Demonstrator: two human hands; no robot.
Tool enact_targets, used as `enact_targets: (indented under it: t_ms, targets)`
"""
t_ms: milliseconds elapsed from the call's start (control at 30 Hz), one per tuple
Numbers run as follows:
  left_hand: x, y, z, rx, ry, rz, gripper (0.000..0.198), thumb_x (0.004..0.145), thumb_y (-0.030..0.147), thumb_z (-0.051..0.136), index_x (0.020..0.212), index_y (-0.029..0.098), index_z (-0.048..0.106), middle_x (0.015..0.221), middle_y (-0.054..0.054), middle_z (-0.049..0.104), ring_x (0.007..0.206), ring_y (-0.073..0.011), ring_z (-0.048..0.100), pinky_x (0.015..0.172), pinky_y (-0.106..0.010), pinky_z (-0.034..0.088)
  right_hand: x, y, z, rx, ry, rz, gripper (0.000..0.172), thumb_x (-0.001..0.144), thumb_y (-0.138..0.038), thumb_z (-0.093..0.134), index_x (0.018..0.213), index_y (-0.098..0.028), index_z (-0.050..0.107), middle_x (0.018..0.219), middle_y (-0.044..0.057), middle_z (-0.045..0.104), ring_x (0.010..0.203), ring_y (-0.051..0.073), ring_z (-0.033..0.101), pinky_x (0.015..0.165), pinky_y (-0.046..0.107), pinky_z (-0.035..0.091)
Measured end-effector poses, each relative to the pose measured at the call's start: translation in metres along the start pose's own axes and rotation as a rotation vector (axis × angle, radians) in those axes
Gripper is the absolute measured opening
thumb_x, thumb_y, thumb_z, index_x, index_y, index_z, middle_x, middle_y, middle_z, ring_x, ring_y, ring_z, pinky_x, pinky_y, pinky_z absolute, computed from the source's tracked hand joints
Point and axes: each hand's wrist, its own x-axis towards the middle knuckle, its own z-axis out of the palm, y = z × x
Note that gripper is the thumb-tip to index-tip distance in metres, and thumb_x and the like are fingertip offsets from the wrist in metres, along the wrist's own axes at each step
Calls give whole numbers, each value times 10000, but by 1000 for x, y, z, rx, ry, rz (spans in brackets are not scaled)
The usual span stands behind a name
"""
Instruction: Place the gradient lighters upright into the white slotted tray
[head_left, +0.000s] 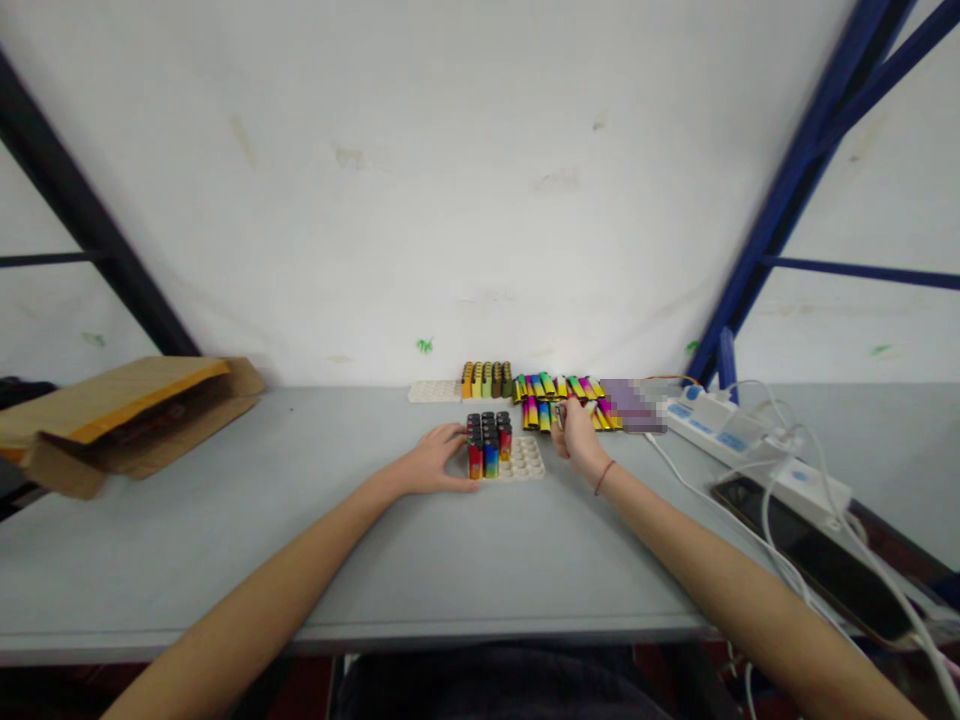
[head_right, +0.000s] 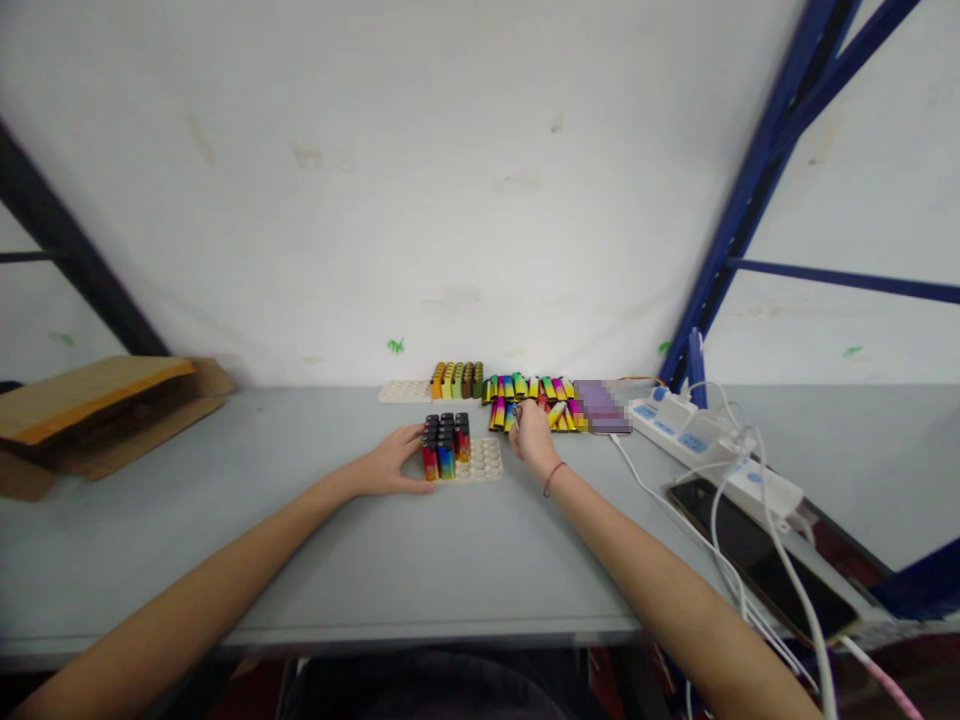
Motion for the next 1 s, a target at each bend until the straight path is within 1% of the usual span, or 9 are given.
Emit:
enact_targets:
  t_ms: [67,133,267,333,400,567,767,867,1000]
  targets:
    - [0,0,0,-9,3,-1,823,699,695,676,1296,147,536,1401,-162,447,1306,-377,387,1120,-472,279,-4,-5,2,80,30,66,330,928,-407,261,645,-241,222,404,-60,202,370,93,130,386,246,111]
    - [-1,0,-1,-13,2,-3,820,700,692,674,1297,149,533,1404,-163,445,1306,-382,385,1118,-479,278,-6,-8,3,132,22,103,328,924,-396,281,642,-240,220,411,-67,188,372,92,116,387,249,107]
    - [-1,0,0,-15,-7,-11,831,701,697,663,1298,135,525,1414,-178,432,1310,-385,377,1116,-491,273,-5,-8,1,163,-8,160,396,930,-483,235,624,-240,297,414,-60,206,367,98,150,391,258,131]
    - [0,0,0,-23,-4,-8,834,698,707,657,1297,143,524,1414,-174,435,1308,-385,380,1114,-497,274,-3,-6,-1,168,-17,149,435,925,-523,228,615,-236,330,407,-54,219,364,101,171,395,261,143]
    - [0,0,-1,-27,-3,-3,835,696,710,655,1299,148,523,1413,-169,439,1301,-386,389,1111,-496,279,-2,-3,-2,169,-20,130,437,920,-526,244,606,-235,333,392,-58,204,358,100,160,396,263,140]
    - [0,2,-3,-11,-21,-10,826,706,695,659,1308,147,517,1424,-165,432,1310,-378,383,1115,-478,271,-4,-5,-2,206,-10,123,367,919,-456,256,620,-245,290,363,-66,180,344,107,98,386,270,93]
    - [0,2,-3,-21,-13,2,821,709,685,667,1313,150,517,1420,-162,438,1301,-373,398,1112,-465,279,-7,-10,1,207,15,115,327,928,-426,226,657,-250,274,370,-65,190,348,110,103,392,267,89]
    - [0,1,-2,-22,-9,-1,814,711,682,667,1318,163,510,1426,-155,435,1301,-371,398,1113,-471,277,-8,-9,1,170,5,103,359,930,-478,216,654,-251,246,392,-65,173,363,105,98,398,275,99]
    - [0,0,-1,-26,-7,5,824,705,688,666,1313,155,507,1425,-167,431,1303,-373,393,1114,-481,274,-6,-6,-1,125,-25,103,456,908,-613,175,636,-252,232,414,-64,165,377,105,102,398,280,128]
